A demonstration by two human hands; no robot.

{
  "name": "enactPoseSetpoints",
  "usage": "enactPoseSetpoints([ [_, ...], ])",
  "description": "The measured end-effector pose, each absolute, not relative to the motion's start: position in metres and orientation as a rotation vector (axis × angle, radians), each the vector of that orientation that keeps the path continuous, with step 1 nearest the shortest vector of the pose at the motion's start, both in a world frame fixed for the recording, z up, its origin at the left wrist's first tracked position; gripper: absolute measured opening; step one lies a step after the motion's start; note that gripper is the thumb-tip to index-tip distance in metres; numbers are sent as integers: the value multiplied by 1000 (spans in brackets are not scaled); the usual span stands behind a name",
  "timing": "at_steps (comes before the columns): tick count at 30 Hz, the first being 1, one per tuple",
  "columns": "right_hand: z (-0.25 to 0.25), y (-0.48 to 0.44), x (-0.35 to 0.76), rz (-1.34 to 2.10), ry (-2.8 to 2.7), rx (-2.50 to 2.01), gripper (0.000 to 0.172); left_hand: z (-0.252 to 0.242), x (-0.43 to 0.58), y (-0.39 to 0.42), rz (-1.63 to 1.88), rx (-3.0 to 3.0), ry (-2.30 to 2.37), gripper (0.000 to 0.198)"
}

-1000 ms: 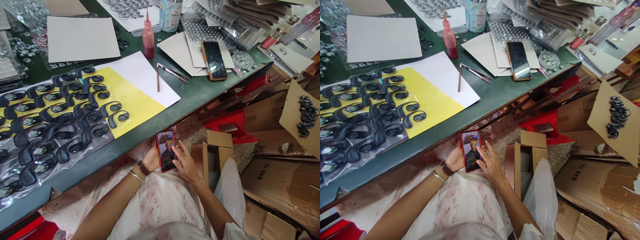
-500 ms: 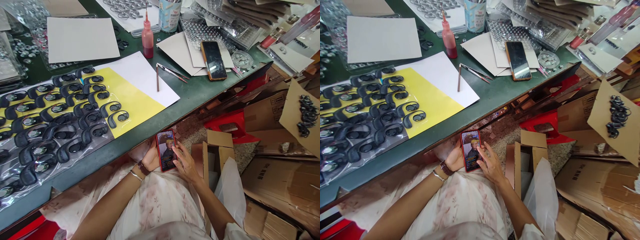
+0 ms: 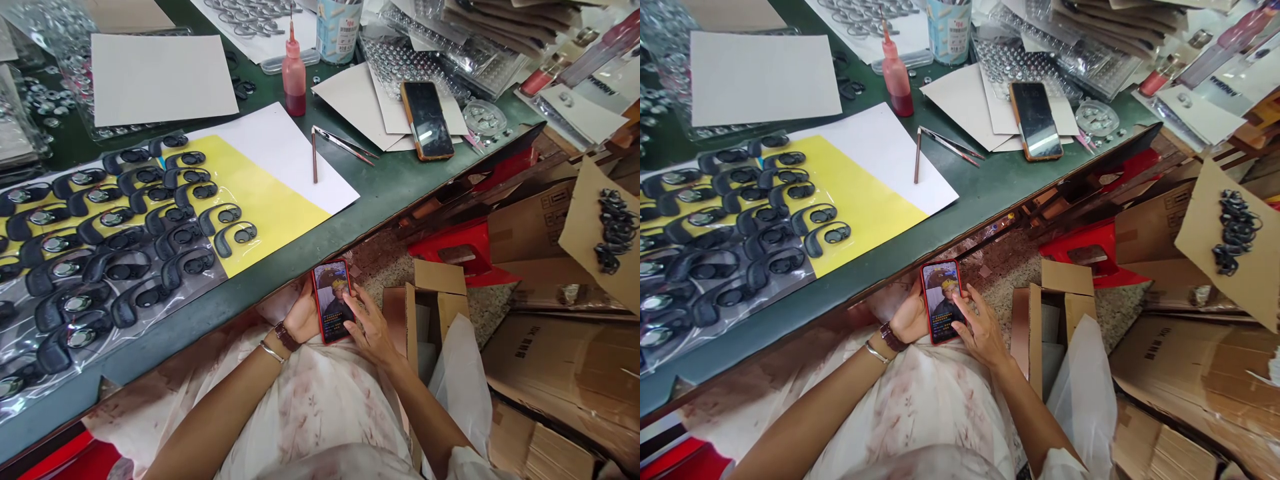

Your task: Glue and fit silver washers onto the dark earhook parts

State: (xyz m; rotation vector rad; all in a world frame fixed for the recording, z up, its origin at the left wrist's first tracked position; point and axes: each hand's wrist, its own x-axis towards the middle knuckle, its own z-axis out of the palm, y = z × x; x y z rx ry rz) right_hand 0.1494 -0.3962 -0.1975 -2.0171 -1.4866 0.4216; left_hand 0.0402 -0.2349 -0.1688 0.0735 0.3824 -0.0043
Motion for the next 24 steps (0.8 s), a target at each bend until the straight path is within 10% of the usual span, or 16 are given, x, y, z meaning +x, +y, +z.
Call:
enactPoseSetpoints([
  [24,-201,-395,144,353,-1418,-2012,50,-178,40,-235,-2,29,362,66],
])
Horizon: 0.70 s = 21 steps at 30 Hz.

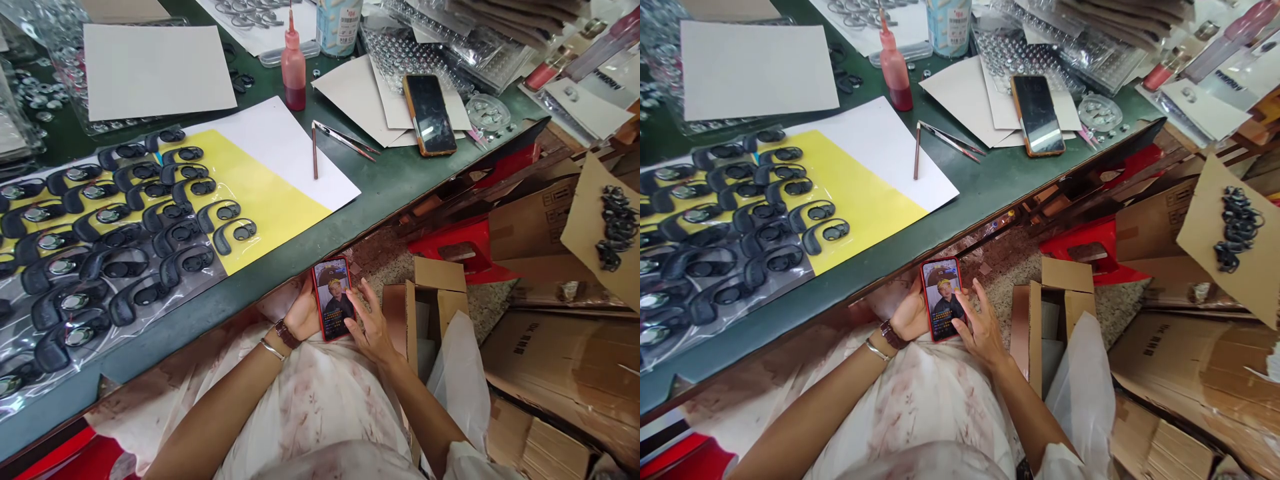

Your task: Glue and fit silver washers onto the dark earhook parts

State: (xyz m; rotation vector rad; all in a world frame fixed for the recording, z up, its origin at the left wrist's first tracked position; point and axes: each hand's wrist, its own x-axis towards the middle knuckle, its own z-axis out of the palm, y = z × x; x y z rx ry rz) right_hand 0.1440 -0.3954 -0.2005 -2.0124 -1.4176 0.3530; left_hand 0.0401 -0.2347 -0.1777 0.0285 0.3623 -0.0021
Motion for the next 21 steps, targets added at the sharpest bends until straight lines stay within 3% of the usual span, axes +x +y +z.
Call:
enactPoseSetpoints([
  [3,-199,-396,142,325,-1423,-2001,51,-178,39,-235,6,28,364,67],
  [8,-187,-392,133,301,-1400,-1992,78,-178,38,-236,22,32,372,67],
  [12,-182,-390,128,289,-1425,-1995,86,-178,39,-237,33,38,381,67],
  [15,-186,-391,129,277,-1391,-1981,83,-178,40,-236,40,43,385,67],
  [21,-198,-395,132,241,-1151,-1965,55,-173,41,-236,27,58,378,60],
])
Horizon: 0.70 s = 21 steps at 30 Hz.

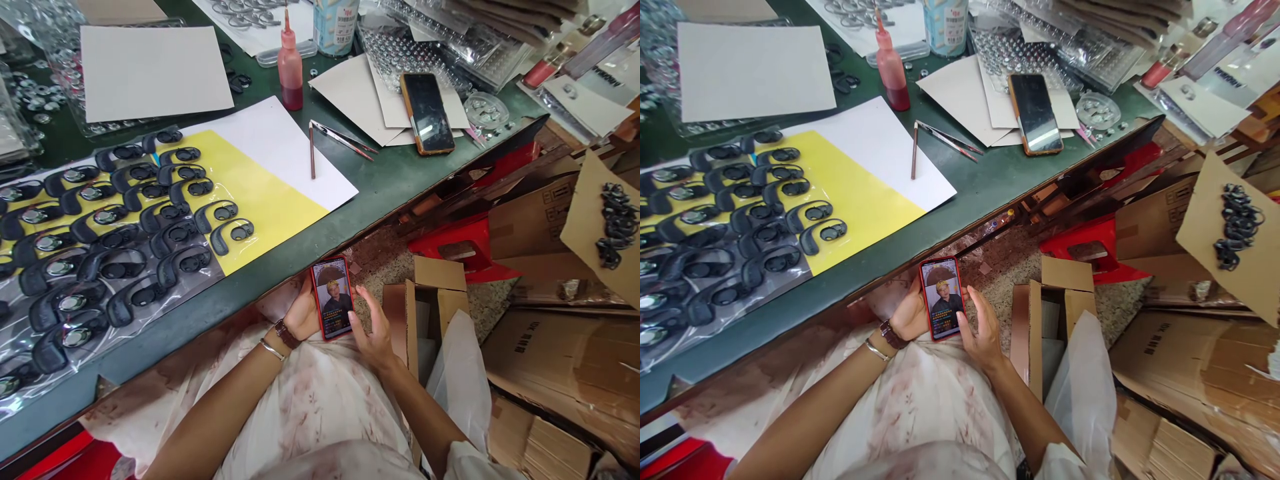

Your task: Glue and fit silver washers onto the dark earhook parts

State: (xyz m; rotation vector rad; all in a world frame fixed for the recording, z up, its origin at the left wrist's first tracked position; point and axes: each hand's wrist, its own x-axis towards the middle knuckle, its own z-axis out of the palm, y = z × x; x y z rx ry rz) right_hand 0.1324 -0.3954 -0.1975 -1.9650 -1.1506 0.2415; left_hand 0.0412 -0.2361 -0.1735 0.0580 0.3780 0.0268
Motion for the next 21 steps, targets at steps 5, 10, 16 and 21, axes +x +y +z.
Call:
enactPoseSetpoints([
  [5,-200,-394,134,254,-1121,-1932,51,-175,41,-235,11,73,360,58],
  [10,-198,-395,136,190,-1206,-1873,50,-181,39,-234,-22,84,334,62],
  [16,-192,-409,138,39,-1396,-1790,45,-185,37,-233,-36,91,310,69],
  [21,-189,-410,136,23,-1484,-1781,45,-186,37,-233,-33,95,298,69],
])
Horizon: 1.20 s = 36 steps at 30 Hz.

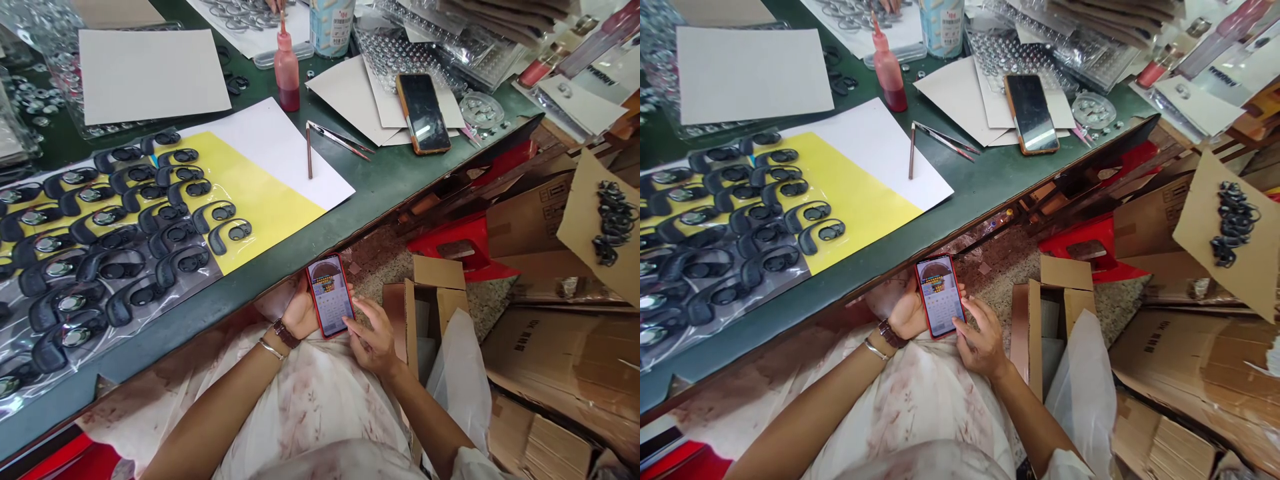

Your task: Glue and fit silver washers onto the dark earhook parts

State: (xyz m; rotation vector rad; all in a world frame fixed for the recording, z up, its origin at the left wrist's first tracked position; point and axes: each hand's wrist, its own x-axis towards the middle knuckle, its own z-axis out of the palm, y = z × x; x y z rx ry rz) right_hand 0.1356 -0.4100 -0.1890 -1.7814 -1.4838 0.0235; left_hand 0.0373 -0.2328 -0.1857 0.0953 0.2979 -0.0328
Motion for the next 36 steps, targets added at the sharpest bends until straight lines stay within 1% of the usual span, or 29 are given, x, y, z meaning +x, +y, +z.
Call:
enactPoseSetpoints([
  [7,-185,-400,133,100,-1534,-1892,45,-182,39,-234,-25,95,295,65],
  [12,-191,-404,135,18,-1506,-1843,49,-182,39,-234,-16,91,294,64],
  [23,-186,-399,131,67,-1522,-1809,46,-187,38,-235,-15,75,292,57],
  [29,-186,-397,129,129,-1576,-1807,44,-186,38,-235,-16,68,287,61],
  [36,-176,-386,122,170,-1642,-1934,43,-183,39,-236,-8,69,290,64],
])
